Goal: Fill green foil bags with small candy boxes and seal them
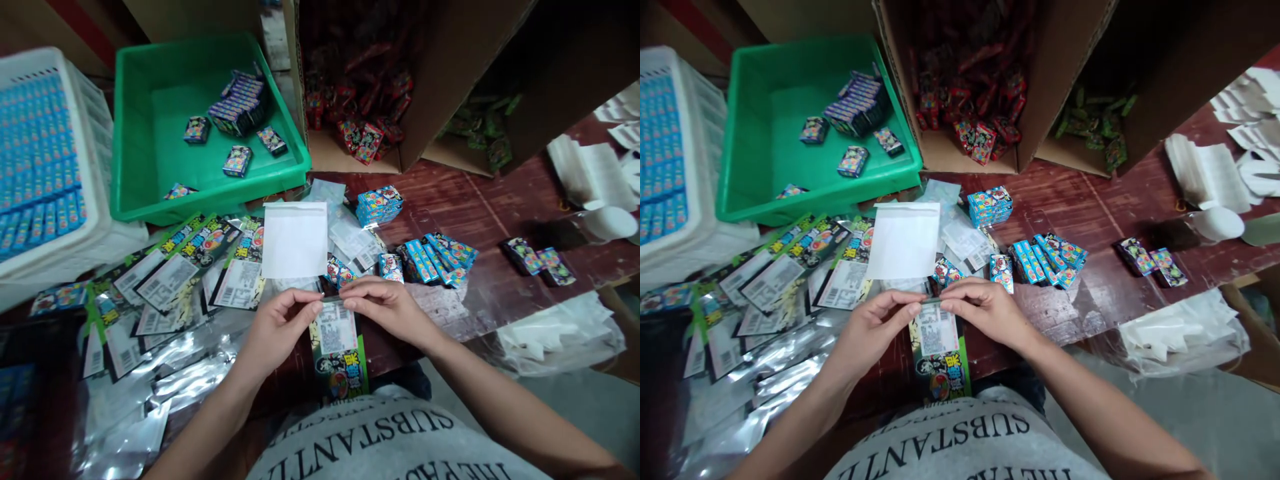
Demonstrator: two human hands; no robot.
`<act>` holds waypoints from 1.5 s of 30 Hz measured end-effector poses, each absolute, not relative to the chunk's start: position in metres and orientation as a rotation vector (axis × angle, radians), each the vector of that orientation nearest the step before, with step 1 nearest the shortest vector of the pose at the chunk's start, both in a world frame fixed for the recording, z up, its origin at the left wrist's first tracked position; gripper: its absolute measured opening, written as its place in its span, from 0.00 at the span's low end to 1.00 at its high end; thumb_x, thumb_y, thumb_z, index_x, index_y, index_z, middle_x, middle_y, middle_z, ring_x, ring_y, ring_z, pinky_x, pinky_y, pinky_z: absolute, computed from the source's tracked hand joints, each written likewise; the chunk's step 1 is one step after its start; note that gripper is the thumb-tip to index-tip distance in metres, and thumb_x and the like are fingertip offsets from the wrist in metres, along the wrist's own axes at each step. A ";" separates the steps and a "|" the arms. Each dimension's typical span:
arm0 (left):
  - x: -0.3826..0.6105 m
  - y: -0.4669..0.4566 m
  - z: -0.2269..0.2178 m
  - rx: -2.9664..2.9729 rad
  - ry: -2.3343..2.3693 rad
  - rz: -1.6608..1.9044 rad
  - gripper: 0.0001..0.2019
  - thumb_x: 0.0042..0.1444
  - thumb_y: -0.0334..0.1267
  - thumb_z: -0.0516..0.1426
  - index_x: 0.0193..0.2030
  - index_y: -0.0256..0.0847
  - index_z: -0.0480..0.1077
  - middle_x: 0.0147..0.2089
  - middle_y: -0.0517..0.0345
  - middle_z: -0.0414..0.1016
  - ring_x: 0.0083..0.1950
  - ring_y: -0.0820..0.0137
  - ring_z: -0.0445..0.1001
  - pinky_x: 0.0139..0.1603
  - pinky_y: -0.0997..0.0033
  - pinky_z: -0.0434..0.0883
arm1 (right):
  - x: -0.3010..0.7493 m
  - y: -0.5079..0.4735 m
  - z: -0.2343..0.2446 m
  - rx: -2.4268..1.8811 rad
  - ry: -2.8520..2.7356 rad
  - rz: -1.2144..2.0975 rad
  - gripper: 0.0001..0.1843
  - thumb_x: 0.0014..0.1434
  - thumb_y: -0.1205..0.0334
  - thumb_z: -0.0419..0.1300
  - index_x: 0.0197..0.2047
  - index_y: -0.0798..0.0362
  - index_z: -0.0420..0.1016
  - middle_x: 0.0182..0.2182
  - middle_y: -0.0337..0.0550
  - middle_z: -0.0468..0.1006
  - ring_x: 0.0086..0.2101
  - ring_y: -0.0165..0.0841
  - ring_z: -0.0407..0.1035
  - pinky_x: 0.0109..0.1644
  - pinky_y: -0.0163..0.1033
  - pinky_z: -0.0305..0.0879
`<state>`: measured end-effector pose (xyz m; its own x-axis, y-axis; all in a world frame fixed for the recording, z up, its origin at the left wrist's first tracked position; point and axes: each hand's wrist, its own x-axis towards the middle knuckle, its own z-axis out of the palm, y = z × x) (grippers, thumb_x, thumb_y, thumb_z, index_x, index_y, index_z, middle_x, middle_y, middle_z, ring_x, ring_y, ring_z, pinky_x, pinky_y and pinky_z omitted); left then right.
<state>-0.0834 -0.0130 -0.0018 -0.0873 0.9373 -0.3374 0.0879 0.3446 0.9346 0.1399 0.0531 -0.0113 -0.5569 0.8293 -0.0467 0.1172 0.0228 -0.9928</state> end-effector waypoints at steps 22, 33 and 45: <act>-0.111 -0.010 0.012 1.399 1.484 0.803 0.05 0.64 0.42 0.61 0.40 0.46 0.77 0.44 0.56 0.84 0.45 0.63 0.81 0.51 0.57 0.76 | 0.080 0.156 0.014 -0.929 -2.422 0.931 0.14 0.73 0.57 0.55 0.50 0.51 0.81 0.48 0.49 0.83 0.50 0.41 0.75 0.59 0.51 0.69; -0.099 0.028 0.026 1.602 1.810 1.162 0.18 0.66 0.44 0.60 0.61 0.46 0.69 0.68 0.47 0.70 0.68 0.55 0.68 0.68 0.45 0.67 | 0.015 0.196 0.015 -1.290 -2.565 0.602 0.10 0.64 0.68 0.58 0.48 0.54 0.75 0.45 0.51 0.81 0.48 0.43 0.72 0.56 0.48 0.67; -0.109 0.065 0.070 1.083 1.470 1.245 0.27 0.52 0.47 0.71 0.56 0.42 0.73 0.46 0.54 0.80 0.39 0.67 0.79 0.39 0.69 0.77 | 0.113 0.159 0.096 -0.551 -2.245 0.561 0.25 0.62 0.53 0.70 0.60 0.47 0.73 0.55 0.50 0.77 0.57 0.44 0.69 0.62 0.53 0.66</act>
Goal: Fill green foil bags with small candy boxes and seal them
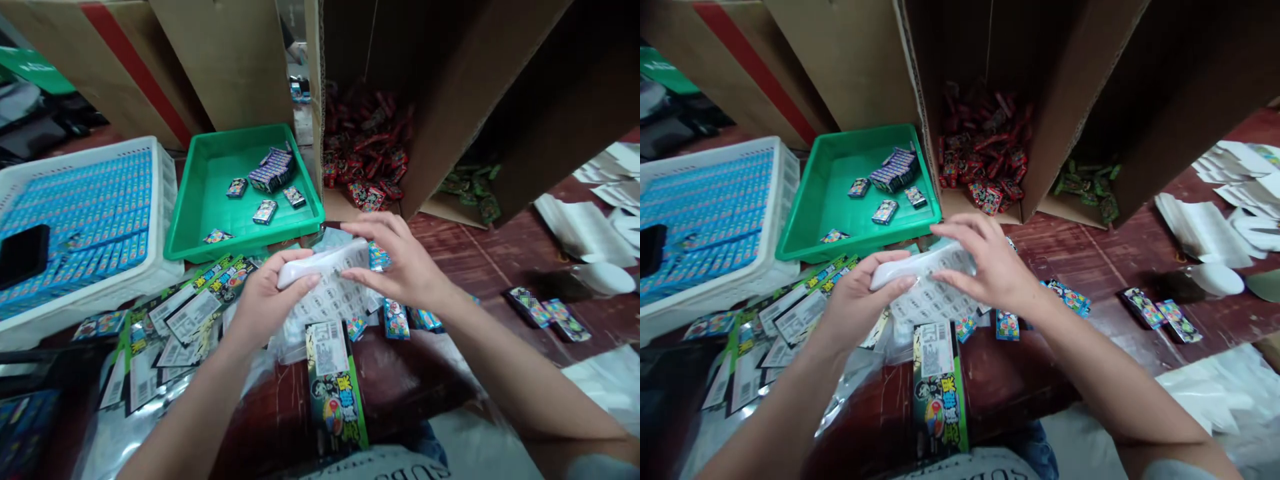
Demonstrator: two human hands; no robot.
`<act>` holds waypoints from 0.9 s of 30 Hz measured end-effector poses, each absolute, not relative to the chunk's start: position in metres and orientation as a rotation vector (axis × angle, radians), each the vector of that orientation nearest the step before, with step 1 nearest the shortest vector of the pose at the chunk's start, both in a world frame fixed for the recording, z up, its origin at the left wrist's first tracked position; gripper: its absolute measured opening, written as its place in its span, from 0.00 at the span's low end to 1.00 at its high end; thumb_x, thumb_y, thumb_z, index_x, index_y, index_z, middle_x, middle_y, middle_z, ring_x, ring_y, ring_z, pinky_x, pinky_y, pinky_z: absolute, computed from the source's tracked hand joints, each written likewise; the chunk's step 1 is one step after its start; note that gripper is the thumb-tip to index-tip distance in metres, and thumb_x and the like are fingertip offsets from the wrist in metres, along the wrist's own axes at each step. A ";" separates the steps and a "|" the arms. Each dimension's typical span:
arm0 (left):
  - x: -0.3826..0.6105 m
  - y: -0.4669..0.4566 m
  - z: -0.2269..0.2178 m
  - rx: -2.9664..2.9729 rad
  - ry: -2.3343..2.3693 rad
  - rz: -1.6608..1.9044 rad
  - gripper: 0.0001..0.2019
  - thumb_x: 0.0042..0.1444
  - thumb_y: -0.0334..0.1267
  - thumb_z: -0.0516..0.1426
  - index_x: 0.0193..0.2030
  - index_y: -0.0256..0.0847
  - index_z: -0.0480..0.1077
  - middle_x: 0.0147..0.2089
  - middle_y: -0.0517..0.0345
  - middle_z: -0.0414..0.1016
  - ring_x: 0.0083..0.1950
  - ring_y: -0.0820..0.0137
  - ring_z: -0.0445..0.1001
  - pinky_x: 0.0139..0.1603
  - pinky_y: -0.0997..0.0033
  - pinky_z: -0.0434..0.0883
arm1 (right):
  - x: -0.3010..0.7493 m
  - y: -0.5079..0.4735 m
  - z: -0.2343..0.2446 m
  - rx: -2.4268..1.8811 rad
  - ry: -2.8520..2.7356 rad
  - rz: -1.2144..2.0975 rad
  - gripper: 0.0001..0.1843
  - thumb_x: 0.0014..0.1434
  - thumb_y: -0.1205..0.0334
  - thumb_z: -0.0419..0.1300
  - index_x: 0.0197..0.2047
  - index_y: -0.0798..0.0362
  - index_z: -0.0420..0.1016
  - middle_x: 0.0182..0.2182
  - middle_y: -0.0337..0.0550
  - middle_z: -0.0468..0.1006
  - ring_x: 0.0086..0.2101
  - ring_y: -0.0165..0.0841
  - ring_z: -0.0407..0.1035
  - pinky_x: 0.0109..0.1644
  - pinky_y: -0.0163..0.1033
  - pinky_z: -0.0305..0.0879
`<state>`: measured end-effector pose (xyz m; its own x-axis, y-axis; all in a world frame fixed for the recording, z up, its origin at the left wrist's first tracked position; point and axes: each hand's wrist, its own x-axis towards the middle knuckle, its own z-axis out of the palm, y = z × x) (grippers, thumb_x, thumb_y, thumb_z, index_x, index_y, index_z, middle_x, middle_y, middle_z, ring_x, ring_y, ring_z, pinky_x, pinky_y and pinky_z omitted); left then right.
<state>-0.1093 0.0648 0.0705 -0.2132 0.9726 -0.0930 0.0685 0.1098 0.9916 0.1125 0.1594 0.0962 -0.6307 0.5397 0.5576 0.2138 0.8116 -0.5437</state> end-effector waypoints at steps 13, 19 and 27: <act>-0.103 0.079 0.070 1.331 1.587 1.297 0.16 0.55 0.47 0.69 0.46 0.41 0.78 0.39 0.56 0.81 0.38 0.68 0.77 0.39 0.70 0.74 | 0.132 0.162 0.062 -0.738 -1.760 1.391 0.13 0.61 0.52 0.70 0.40 0.53 0.76 0.32 0.37 0.76 0.31 0.28 0.68 0.34 0.34 0.65; -0.109 0.079 0.057 0.969 1.570 1.395 0.21 0.55 0.56 0.67 0.28 0.38 0.73 0.23 0.63 0.72 0.24 0.75 0.67 0.24 0.76 0.63 | 0.114 0.165 0.056 -0.899 -1.784 1.261 0.20 0.63 0.45 0.65 0.30 0.53 0.74 0.23 0.33 0.69 0.25 0.26 0.60 0.29 0.34 0.55; -0.132 0.073 0.044 0.997 1.491 1.334 0.15 0.55 0.50 0.69 0.40 0.39 0.80 0.36 0.55 0.84 0.35 0.67 0.78 0.38 0.71 0.75 | 0.120 0.198 0.062 -0.808 -2.029 1.239 0.19 0.65 0.45 0.64 0.52 0.48 0.81 0.49 0.46 0.83 0.47 0.37 0.76 0.53 0.45 0.70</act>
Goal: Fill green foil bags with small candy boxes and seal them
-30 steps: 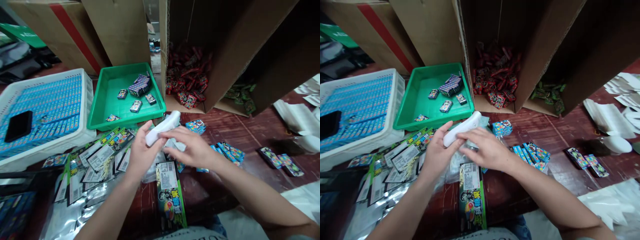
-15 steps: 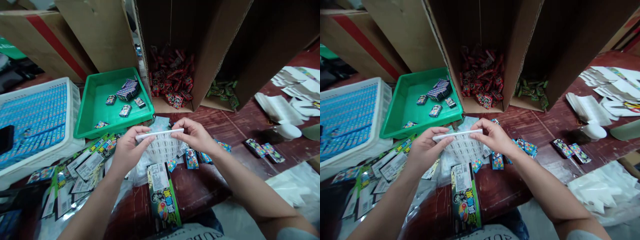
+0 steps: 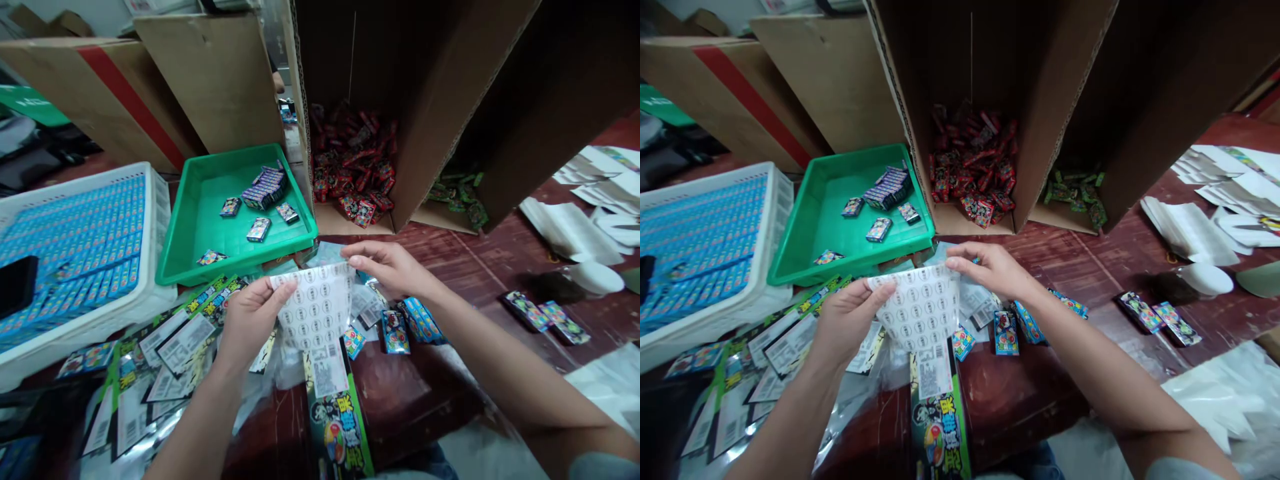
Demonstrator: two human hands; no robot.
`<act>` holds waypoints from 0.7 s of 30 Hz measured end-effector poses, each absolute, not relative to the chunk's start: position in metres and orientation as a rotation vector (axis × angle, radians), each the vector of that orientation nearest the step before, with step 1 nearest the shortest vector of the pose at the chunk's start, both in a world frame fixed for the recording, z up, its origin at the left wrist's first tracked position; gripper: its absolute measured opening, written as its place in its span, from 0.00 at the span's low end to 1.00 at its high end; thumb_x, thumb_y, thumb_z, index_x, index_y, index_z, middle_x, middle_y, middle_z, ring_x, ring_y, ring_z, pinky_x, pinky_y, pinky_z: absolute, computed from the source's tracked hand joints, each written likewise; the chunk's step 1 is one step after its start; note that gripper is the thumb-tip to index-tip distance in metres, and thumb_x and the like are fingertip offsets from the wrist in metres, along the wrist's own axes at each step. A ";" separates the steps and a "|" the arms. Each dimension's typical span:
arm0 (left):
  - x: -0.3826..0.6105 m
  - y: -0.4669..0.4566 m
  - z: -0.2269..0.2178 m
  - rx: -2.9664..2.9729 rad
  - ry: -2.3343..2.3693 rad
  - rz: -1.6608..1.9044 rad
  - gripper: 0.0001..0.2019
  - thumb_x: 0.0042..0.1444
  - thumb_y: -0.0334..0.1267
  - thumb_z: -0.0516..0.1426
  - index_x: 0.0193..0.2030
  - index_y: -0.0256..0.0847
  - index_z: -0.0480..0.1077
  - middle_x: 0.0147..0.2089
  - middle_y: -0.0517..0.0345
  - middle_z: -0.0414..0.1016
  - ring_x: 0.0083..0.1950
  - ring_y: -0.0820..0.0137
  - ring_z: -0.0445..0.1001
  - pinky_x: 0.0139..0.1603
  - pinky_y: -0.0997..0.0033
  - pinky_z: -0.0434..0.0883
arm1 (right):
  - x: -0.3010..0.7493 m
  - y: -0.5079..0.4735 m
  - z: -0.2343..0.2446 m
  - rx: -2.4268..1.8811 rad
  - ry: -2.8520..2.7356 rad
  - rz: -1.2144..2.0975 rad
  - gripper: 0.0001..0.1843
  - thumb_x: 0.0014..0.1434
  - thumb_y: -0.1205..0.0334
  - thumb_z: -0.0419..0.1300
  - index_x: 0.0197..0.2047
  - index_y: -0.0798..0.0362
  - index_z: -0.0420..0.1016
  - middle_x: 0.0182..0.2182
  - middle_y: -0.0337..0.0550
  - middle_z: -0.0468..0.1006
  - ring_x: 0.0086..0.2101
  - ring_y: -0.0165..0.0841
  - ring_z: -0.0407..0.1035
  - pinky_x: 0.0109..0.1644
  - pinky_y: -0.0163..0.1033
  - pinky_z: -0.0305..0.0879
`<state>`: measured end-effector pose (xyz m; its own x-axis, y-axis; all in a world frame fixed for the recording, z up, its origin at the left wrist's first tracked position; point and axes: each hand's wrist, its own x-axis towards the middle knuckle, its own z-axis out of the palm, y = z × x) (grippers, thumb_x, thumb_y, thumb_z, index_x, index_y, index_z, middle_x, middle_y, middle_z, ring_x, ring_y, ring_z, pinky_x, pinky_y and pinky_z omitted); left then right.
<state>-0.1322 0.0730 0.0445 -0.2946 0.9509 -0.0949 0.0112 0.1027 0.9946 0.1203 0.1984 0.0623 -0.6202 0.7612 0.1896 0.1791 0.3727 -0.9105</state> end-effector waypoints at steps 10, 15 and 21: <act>-0.130 0.088 0.055 1.114 1.473 1.326 0.18 0.54 0.46 0.70 0.48 0.41 0.76 0.37 0.57 0.81 0.35 0.69 0.76 0.34 0.73 0.72 | 0.079 0.213 0.074 -0.622 -2.152 1.412 0.16 0.59 0.48 0.70 0.34 0.53 0.76 0.32 0.38 0.78 0.33 0.30 0.71 0.37 0.36 0.66; -0.140 0.091 0.046 1.060 1.512 1.282 0.15 0.55 0.50 0.68 0.33 0.39 0.76 0.28 0.61 0.76 0.27 0.73 0.69 0.27 0.75 0.65 | 0.072 0.213 0.073 -0.596 -2.286 1.266 0.20 0.64 0.47 0.65 0.28 0.53 0.75 0.26 0.36 0.75 0.31 0.28 0.68 0.37 0.36 0.63; -0.151 0.096 0.039 0.976 1.485 1.368 0.16 0.55 0.51 0.68 0.32 0.39 0.77 0.32 0.59 0.80 0.31 0.71 0.72 0.33 0.73 0.70 | 0.084 0.230 0.070 -0.779 -2.142 1.455 0.23 0.58 0.45 0.70 0.49 0.52 0.80 0.43 0.45 0.82 0.39 0.33 0.74 0.42 0.39 0.70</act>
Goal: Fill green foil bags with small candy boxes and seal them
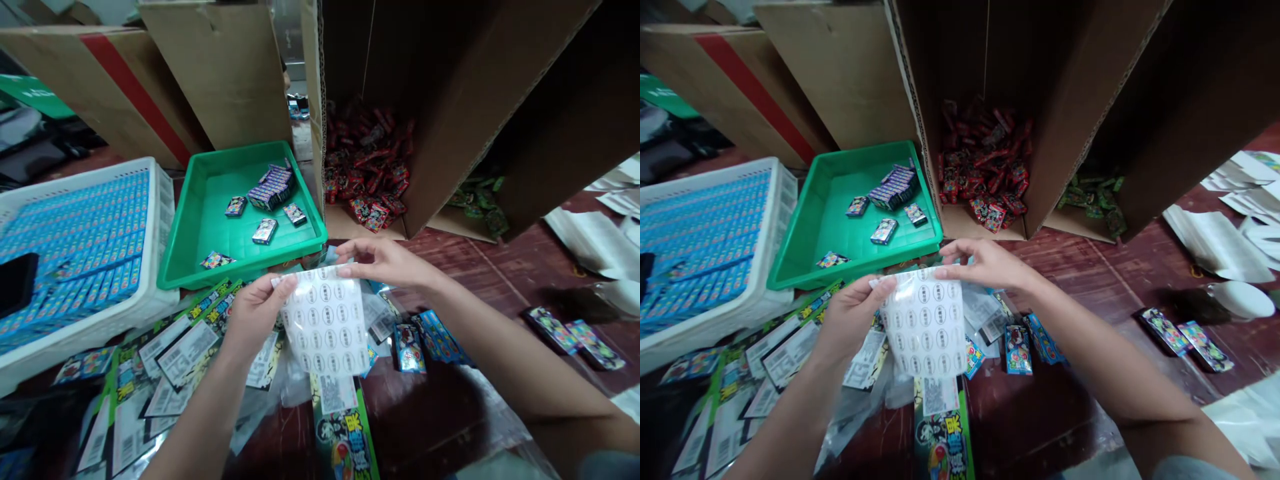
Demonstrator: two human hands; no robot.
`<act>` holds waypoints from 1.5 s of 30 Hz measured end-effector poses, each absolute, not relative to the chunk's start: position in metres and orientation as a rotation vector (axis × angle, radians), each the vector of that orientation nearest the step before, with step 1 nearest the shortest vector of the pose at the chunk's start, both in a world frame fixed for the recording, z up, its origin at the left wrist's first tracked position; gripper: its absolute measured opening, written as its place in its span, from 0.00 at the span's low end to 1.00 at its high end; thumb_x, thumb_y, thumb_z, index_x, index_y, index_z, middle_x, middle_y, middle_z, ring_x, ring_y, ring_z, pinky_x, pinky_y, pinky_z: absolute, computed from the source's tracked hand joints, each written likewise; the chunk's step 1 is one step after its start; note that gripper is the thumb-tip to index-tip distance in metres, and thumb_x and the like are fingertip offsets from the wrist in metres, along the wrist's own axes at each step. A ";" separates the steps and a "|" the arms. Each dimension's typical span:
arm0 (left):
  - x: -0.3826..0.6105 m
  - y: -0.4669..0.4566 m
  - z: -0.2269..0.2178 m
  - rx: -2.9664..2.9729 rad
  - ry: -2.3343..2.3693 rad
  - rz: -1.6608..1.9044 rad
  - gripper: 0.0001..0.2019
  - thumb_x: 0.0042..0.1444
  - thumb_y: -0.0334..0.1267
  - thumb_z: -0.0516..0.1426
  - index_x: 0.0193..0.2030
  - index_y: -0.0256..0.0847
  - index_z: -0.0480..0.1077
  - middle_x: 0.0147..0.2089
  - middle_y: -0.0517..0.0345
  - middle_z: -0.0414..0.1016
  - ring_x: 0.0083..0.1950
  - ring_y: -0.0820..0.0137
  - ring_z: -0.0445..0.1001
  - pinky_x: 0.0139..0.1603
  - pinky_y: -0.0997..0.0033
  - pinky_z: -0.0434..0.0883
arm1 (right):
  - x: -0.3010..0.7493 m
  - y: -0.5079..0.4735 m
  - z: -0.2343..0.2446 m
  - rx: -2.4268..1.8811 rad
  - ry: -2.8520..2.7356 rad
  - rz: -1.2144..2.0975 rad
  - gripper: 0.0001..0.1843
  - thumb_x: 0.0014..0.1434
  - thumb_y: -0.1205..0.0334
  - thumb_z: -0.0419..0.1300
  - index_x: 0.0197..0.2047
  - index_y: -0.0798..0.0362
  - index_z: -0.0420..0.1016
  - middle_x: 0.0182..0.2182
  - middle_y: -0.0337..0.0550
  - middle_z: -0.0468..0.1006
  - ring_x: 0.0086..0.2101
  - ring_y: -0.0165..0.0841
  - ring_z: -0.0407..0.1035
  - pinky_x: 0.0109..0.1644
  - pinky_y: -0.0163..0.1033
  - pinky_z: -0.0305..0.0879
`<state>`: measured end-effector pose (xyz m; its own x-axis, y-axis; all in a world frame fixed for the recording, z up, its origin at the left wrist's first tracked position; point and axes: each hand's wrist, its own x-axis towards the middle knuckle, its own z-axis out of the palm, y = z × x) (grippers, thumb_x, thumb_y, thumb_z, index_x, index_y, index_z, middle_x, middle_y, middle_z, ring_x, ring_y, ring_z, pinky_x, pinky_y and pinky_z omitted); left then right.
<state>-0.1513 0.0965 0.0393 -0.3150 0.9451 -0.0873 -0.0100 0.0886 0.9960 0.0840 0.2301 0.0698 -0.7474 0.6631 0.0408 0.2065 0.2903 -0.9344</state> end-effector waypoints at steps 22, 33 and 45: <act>-0.151 0.122 0.039 0.782 1.500 1.278 0.20 0.44 0.50 0.73 0.36 0.36 0.79 0.33 0.55 0.83 0.31 0.69 0.76 0.36 0.70 0.71 | 0.069 0.237 0.053 -0.572 -2.349 0.491 0.27 0.67 0.60 0.65 0.67 0.34 0.68 0.39 0.34 0.86 0.46 0.40 0.71 0.67 0.58 0.50; -0.141 0.123 0.024 0.850 1.600 1.350 0.12 0.49 0.43 0.69 0.35 0.38 0.78 0.33 0.55 0.81 0.29 0.71 0.73 0.31 0.70 0.68 | 0.096 0.198 0.057 -0.765 -2.066 0.635 0.30 0.68 0.48 0.62 0.71 0.34 0.64 0.44 0.41 0.83 0.53 0.48 0.70 0.65 0.64 0.60; -0.120 0.097 0.059 1.154 1.440 1.314 0.11 0.55 0.45 0.69 0.40 0.43 0.78 0.33 0.61 0.76 0.31 0.73 0.70 0.33 0.73 0.65 | 0.073 0.210 0.065 -0.538 -1.972 1.466 0.41 0.58 0.51 0.72 0.69 0.49 0.59 0.37 0.40 0.80 0.39 0.35 0.77 0.44 0.43 0.75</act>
<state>-0.1198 0.0966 0.0593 -0.2145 0.9767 -0.0036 0.0850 0.0224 0.9961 0.0728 0.2101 0.0650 -0.7274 0.6453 0.2337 -0.0381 0.3019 -0.9526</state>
